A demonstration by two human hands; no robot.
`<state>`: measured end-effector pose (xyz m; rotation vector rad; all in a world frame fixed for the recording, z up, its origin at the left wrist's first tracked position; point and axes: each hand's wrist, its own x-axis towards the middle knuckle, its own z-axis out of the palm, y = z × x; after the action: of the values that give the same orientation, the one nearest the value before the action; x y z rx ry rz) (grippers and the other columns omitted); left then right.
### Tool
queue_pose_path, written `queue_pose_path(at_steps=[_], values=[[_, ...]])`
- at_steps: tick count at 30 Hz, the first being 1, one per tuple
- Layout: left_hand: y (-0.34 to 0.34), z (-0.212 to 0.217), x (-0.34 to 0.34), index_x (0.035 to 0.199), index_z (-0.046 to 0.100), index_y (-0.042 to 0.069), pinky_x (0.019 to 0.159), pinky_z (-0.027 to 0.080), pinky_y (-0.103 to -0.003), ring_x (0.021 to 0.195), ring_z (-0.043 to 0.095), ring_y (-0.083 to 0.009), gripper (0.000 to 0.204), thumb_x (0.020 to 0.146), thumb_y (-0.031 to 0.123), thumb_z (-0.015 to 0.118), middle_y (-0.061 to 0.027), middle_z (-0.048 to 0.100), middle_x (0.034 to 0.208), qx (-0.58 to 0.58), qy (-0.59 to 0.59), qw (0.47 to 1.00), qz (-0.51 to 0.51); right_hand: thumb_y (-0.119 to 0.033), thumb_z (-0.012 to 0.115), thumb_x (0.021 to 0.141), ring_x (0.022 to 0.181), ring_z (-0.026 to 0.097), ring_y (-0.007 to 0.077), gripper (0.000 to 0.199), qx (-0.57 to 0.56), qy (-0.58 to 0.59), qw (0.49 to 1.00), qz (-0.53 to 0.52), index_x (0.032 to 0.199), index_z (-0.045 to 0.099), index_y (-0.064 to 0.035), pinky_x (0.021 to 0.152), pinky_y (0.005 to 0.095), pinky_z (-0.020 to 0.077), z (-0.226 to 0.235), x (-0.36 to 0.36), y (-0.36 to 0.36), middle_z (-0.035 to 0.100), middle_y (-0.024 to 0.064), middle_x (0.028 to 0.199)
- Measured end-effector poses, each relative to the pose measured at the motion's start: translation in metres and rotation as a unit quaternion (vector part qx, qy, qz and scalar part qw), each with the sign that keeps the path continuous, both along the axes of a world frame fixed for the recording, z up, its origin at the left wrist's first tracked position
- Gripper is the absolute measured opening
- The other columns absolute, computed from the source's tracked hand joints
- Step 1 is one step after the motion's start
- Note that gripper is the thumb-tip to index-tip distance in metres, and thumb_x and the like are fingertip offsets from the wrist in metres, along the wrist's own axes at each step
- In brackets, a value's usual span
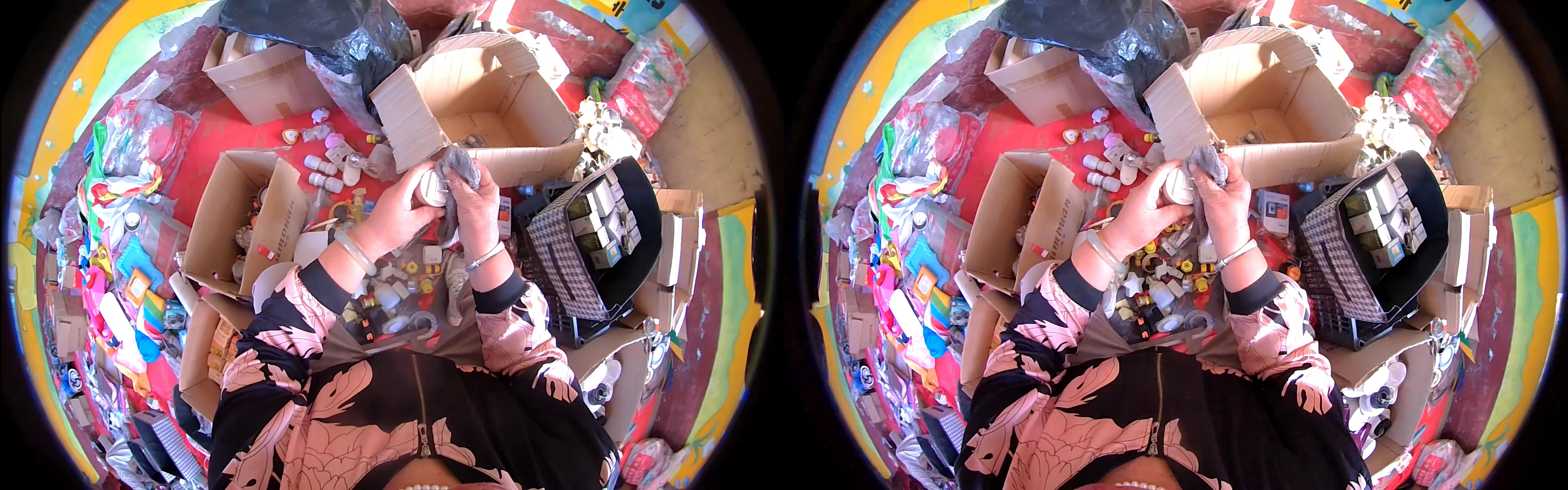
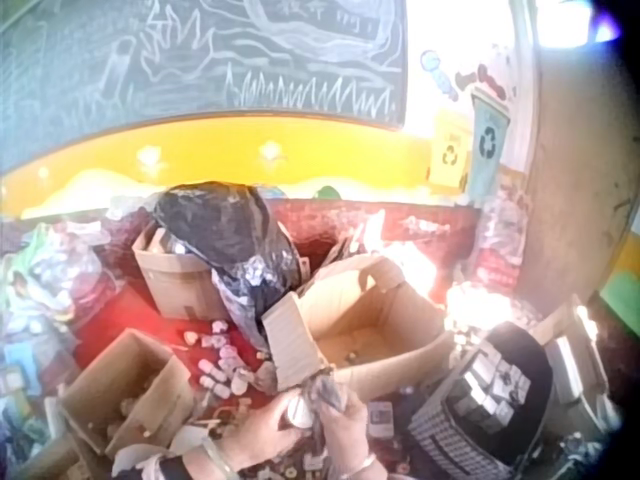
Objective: The person sits on a cluttered floor and wipes various small items with a grey cloth. They handle a white rectangular object, a white bottle, a small yellow container, and a black remote control, cleaning each one before placing it down.
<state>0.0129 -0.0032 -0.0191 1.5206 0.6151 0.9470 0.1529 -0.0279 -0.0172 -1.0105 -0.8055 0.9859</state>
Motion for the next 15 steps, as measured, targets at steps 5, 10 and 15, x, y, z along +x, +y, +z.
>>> queue_pose_path(at_steps=[5,10,15], values=[[-0.002,0.008,-0.001,0.123,0.042,0.003,0.082,0.048,-0.031,0.093,0.060,-0.0194,0.054,0.074,-0.001,0.066,-0.0127,0.061,0.102,0.005,0.025,0.998,0.056,-0.004,0.066,0.076,0.080,0.056,0.0127,0.015,0.019,-0.209,0.975,-0.069,0.090,0.063,0.0001,0.076,0.0249,0.0445,0.005,-0.003,-0.001,0.059,0.0056,0.087],[-0.001,0.002,-0.001,0.121,0.044,0.004,0.079,0.048,-0.034,0.094,0.062,-0.0276,0.052,0.074,0.002,0.064,-0.0182,0.061,0.101,0.021,0.072,0.987,0.141,-0.005,0.067,0.074,0.080,0.058,0.0141,0.017,-0.009,-0.184,0.981,-0.068,0.091,0.064,-0.0010,0.074,0.0250,0.0457,0.000,-0.008,-0.005,0.060,0.0061,0.088],[0.015,-0.014,-0.003,0.120,0.045,0.005,0.078,0.049,-0.033,0.090,0.063,-0.0257,0.050,0.074,0.001,0.063,-0.0165,0.062,0.100,0.032,0.054,0.974,0.218,-0.005,0.069,0.071,0.079,0.060,0.0205,0.017,0.039,-0.373,0.919,-0.121,0.087,0.064,-0.0018,0.073,0.0276,0.0483,0.011,-0.029,-0.018,0.060,0.0095,0.087]])
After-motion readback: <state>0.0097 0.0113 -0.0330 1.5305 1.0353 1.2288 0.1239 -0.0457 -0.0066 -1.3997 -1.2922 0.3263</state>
